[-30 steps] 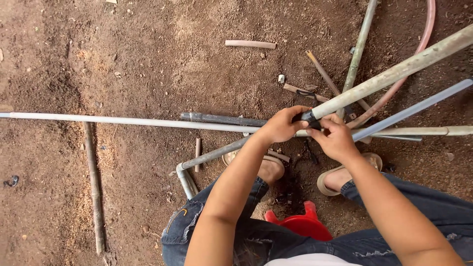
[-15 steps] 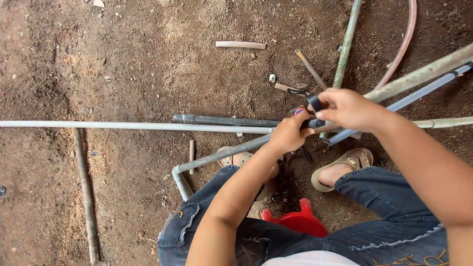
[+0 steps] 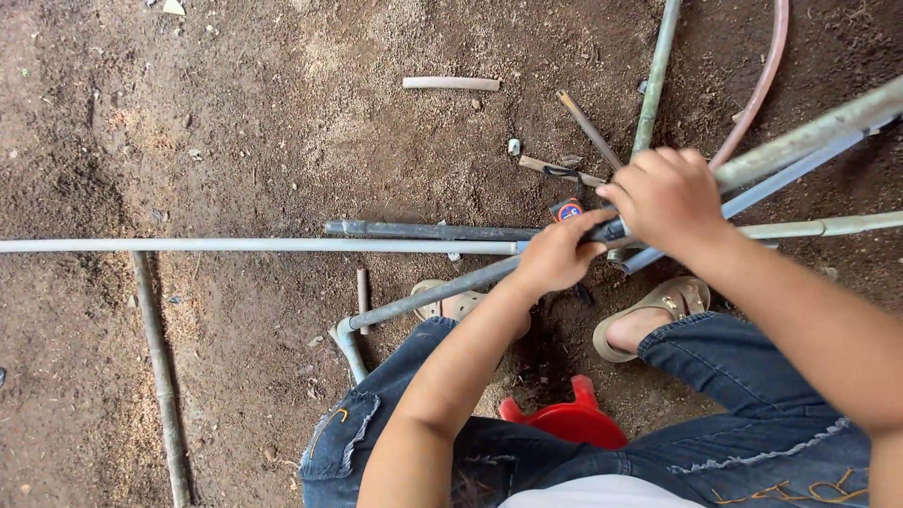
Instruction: The person sits on a small red stool outdoors and assembles a metal pipe structure. They use a hacksaw to cut a pipe segment, then insert a small connector piece into the pipe ends. Finally, they wrap the joint with black tape to secure the connection.
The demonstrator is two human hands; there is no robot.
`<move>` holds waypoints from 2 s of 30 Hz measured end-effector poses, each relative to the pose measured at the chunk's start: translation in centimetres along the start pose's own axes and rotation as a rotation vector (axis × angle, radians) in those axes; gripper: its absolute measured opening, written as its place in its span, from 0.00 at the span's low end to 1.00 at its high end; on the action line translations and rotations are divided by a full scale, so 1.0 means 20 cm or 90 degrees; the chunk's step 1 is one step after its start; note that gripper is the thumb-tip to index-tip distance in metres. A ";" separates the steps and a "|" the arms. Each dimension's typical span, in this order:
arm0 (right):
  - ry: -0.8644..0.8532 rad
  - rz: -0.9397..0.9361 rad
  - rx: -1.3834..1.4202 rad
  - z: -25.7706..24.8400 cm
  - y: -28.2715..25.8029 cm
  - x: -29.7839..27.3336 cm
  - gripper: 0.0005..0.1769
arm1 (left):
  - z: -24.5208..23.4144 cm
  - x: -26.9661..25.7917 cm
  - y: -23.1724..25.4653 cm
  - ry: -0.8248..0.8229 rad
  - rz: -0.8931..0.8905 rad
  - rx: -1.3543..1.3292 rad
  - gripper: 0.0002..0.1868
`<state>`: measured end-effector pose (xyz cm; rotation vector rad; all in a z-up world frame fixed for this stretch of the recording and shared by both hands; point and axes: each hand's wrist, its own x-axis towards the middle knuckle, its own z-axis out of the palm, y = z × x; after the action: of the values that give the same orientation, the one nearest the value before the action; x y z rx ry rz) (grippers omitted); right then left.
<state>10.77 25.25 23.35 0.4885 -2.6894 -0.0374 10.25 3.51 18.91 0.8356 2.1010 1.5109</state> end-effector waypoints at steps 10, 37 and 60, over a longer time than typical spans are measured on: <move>0.034 0.310 0.518 0.25 -0.18 -0.42 0.27 | -0.12 0.03 -0.09 0.003 -0.012 -0.216 0.26; -0.664 0.185 0.082 0.19 0.03 0.30 0.25 | 0.09 0.00 0.00 0.002 -0.115 0.123 0.26; -0.085 0.250 0.515 -0.08 -0.27 -0.40 0.19 | -0.16 0.06 -0.12 0.034 -0.082 -0.152 0.24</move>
<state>19.98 22.93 21.16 0.1594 -2.7853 1.1893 6.73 1.59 17.72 0.5688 1.9202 1.6886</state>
